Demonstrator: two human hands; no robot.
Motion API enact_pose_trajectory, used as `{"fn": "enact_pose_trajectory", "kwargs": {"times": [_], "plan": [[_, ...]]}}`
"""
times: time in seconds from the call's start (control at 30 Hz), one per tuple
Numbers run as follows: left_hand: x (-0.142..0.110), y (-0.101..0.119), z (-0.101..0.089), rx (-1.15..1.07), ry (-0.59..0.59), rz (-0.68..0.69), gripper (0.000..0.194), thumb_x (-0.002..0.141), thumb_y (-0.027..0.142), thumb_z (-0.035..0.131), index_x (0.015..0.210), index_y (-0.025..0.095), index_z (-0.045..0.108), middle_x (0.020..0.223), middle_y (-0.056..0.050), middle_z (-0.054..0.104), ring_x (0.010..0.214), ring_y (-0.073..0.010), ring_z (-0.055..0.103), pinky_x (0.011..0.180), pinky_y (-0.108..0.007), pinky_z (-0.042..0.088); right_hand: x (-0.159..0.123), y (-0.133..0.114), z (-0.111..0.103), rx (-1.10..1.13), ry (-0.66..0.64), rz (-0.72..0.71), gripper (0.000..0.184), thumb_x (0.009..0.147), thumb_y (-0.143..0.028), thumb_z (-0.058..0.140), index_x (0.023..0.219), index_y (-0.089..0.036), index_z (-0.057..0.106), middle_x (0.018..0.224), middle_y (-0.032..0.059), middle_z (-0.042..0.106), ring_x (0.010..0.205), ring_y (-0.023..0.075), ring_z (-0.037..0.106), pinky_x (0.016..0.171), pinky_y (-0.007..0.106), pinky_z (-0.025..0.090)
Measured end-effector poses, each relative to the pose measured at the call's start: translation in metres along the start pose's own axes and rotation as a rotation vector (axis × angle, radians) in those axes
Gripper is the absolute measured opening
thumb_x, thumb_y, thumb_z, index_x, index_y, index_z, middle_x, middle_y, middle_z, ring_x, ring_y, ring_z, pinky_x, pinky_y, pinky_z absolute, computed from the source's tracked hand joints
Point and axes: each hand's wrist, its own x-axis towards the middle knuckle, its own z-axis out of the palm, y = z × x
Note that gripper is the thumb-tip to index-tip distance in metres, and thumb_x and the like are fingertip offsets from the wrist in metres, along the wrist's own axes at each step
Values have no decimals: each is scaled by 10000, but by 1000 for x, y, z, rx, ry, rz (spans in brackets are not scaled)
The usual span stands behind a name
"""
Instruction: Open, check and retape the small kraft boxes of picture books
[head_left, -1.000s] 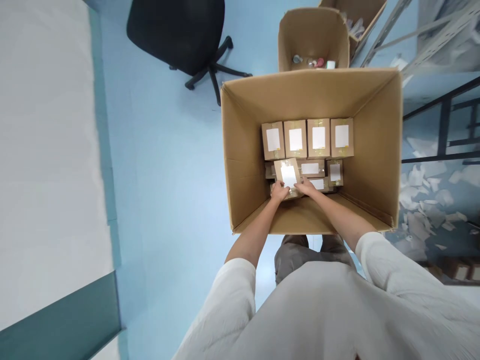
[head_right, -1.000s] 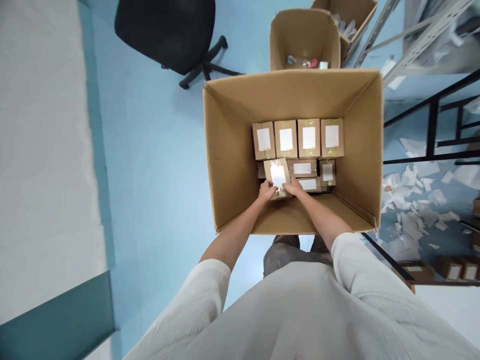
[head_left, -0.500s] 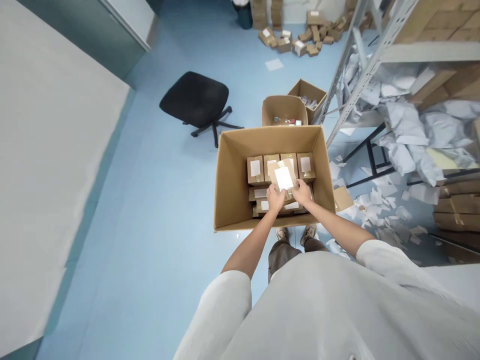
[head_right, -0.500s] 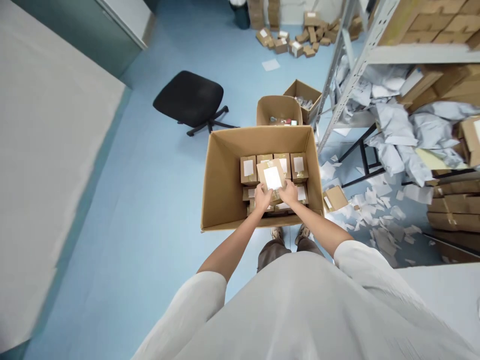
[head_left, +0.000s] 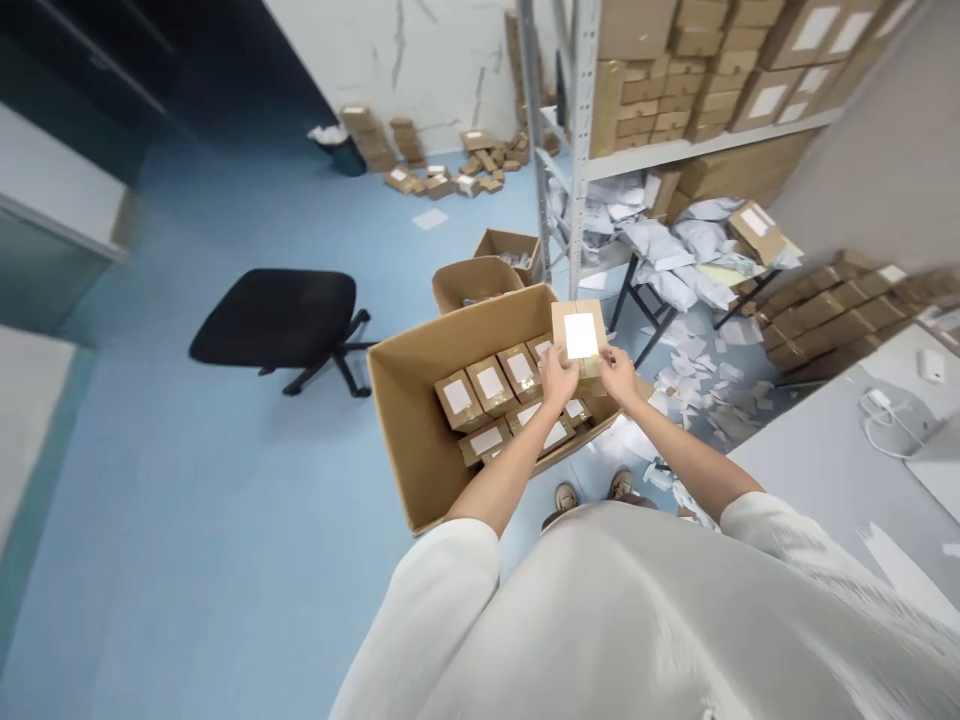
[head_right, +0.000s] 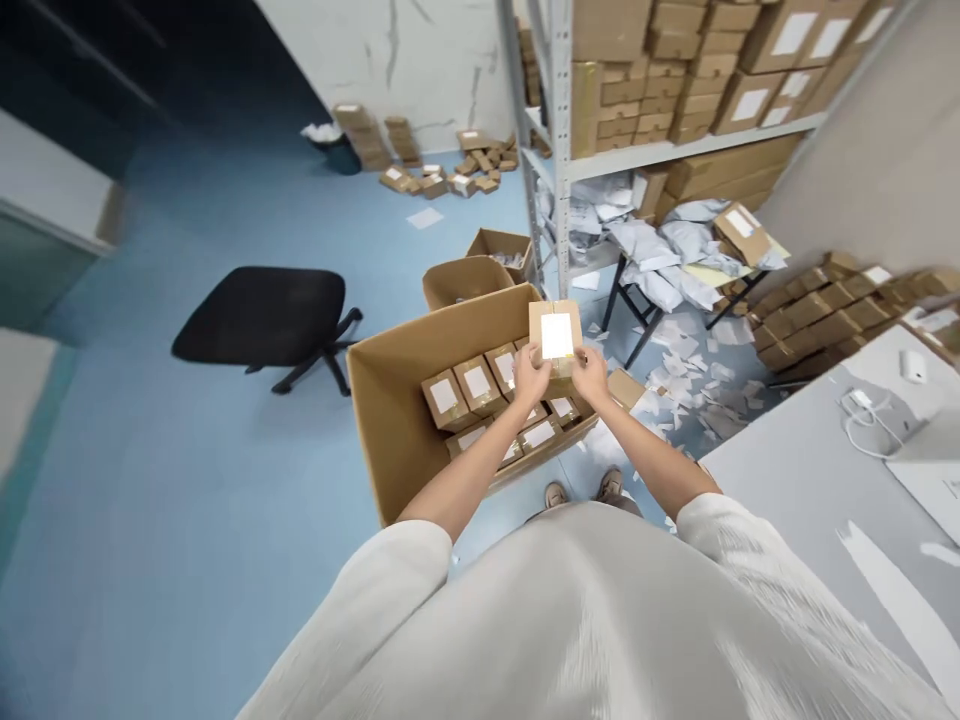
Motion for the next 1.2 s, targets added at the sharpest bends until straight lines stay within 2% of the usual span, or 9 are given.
{"fn": "enact_pose_trajectory", "kwargs": {"times": [0.2, 0.37, 0.47, 0.6, 0.77, 0.9, 1.0, 1.1, 1.2], "plan": [[-1, 61, 53, -68, -141, 218, 415, 834, 127, 679, 1224, 270, 680, 1341, -80, 679, 1330, -300, 621, 1218, -449, 455, -13, 28, -79, 53, 305, 22, 358, 841, -292, 625, 1167, -225, 756, 1243, 114, 753, 1182, 317, 653, 1158, 505, 475], [-29, 113, 129, -116, -301, 366, 423, 796, 94, 688, 1186, 257, 690, 1303, -80, 692, 1311, -293, 633, 1208, -436, 461, -36, 78, -156, 36, 498, 80, 318, 811, -279, 629, 1103, -238, 748, 1166, 88, 765, 1119, 298, 657, 1124, 483, 489], [-60, 142, 186, -123, -414, 431, 430, 785, 90, 696, 1184, 251, 690, 1286, -83, 700, 1321, -297, 629, 1212, -437, 459, -61, 117, -210, -1, 556, 163, 328, 818, -276, 632, 1120, -227, 749, 1203, 102, 756, 1127, 304, 657, 1126, 483, 483], [-115, 172, 266, -148, -570, 467, 457, 794, 101, 697, 1231, 234, 696, 1306, -98, 701, 1306, -299, 638, 1209, -445, 468, -104, 175, -279, -43, 624, 282, 339, 827, -293, 639, 1141, -225, 750, 1234, 109, 734, 1181, 320, 634, 1150, 493, 466], [-191, 195, 354, -171, -784, 496, 494, 766, 102, 688, 1240, 236, 726, 1327, -102, 702, 1349, -315, 622, 1226, -465, 464, -166, 247, -346, -53, 705, 447, 372, 829, -327, 645, 1174, -236, 748, 1267, 121, 704, 1197, 332, 602, 1132, 485, 485], [-245, 203, 410, -189, -931, 510, 484, 776, 131, 688, 1242, 253, 732, 1361, -99, 690, 1377, -310, 609, 1225, -473, 481, -214, 294, -383, -66, 745, 550, 388, 826, -333, 648, 1189, -236, 748, 1272, 123, 700, 1223, 330, 594, 1144, 473, 481], [-278, 204, 442, -167, -1042, 515, 481, 781, 132, 682, 1244, 250, 735, 1380, -100, 679, 1404, -297, 599, 1237, -458, 477, -245, 319, -400, -80, 761, 622, 413, 820, -328, 651, 1210, -232, 747, 1293, 124, 699, 1251, 328, 587, 1166, 473, 467], [-306, 200, 463, -118, -1132, 516, 466, 776, 123, 693, 1222, 244, 750, 1447, -107, 648, 1481, -304, 550, 1285, -457, 428, -272, 338, -406, -86, 757, 692, 435, 820, -321, 649, 1230, -214, 744, 1315, 135, 692, 1285, 327, 574, 1195, 473, 445], [-325, 192, 474, -59, -1205, 485, 448, 763, 111, 702, 1193, 225, 755, 1472, -131, 625, 1476, -319, 559, 1279, -466, 434, -294, 352, -405, -62, 710, 774, 447, 824, -302, 638, 1245, -195, 740, 1308, 144, 684, 1286, 324, 576, 1194, 469, 446]]}}
